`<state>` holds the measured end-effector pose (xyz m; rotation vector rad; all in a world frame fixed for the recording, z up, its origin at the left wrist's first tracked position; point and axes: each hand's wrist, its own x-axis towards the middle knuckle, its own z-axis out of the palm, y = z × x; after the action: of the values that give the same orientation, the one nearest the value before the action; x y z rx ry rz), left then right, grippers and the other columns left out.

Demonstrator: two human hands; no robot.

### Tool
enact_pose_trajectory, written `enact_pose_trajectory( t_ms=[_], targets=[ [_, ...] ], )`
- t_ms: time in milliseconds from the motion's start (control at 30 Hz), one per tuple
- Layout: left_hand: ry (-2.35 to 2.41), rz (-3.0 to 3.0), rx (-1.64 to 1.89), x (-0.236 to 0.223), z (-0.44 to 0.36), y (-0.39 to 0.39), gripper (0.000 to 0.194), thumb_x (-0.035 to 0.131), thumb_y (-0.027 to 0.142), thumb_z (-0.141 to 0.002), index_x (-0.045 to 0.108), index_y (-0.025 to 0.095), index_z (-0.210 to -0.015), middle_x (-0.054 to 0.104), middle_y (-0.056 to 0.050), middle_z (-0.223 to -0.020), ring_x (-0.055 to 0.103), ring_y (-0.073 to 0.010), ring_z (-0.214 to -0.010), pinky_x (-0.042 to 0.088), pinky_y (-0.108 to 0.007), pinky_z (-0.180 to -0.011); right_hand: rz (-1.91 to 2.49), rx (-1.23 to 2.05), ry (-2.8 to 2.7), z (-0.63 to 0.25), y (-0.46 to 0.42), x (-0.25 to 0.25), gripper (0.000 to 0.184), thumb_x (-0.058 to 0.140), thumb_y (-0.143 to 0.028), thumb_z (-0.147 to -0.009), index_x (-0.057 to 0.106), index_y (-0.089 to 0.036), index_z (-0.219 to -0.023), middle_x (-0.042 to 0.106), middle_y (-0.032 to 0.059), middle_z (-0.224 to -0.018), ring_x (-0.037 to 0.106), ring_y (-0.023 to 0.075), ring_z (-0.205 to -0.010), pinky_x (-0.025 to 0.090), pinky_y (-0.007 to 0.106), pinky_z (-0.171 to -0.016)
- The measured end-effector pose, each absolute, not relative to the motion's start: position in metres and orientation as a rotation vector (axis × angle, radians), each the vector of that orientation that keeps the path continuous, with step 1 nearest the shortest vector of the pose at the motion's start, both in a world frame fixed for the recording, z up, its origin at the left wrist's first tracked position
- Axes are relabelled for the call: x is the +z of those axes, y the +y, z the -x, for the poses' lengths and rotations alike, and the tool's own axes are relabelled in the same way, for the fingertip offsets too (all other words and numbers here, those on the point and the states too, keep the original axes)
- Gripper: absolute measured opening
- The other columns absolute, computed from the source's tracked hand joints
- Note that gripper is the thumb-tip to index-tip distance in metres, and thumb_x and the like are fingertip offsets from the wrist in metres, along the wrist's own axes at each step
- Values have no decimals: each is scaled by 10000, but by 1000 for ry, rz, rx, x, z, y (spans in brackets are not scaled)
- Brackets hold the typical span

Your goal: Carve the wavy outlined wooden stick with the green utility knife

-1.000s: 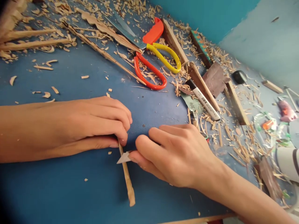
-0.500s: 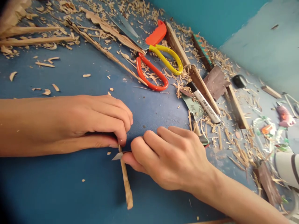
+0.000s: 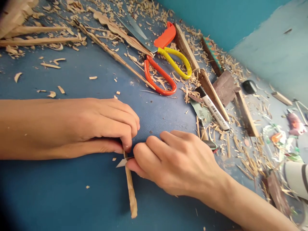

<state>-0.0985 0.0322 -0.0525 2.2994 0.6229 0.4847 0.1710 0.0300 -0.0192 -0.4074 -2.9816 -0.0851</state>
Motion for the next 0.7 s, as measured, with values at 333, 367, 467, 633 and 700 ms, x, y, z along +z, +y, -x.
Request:
enact_pose_trajectory(
  t_ms=[333,367,467,633,700],
  targets=[
    [576,-2292,551,-56,98,36,145,690,208,-1051,753,321,-984,823,12,-1122,763,-235,-1127,568,-358,-1039,417,67,-3141,-171,37,-19,512,338,-351,-1233,595,-232,-807,560,-35,-673,472,150,-541,275,400,-567],
    [569,-2303,548,-57,98,36,136,688,217,-1057,747,318,-988,823,10,-1123,763,-234,-1131,564,-357,-1052,413,82,-3141,-171,38,-19,514,340,-347,-1232,599,-232,-804,564,-36,-671,471,149,-539,279,398,-568],
    [571,-2327,509,-56,98,34,135,651,260,-1091,738,318,-1006,816,3,-1147,750,-236,-1159,560,-368,-1076,418,160,-3086,-173,40,-17,523,341,-332,-1232,597,-229,-789,545,-39,-655,436,142,-532,295,377,-563],
    [624,-2319,491,-53,99,31,151,640,265,-1106,755,334,-1034,804,4,-1171,728,-241,-1205,552,-370,-1099,537,88,-2854,-180,35,-10,545,392,-376,-1227,619,-208,-762,605,-4,-659,420,137,-541,335,360,-583],
    [603,-2340,523,-52,98,30,171,617,296,-1122,765,311,-1038,805,-7,-1173,723,-246,-1210,549,-356,-1070,528,32,-2870,-182,31,-10,498,451,-388,-1214,655,-200,-799,659,14,-692,462,145,-557,347,375,-601]
  ],
)
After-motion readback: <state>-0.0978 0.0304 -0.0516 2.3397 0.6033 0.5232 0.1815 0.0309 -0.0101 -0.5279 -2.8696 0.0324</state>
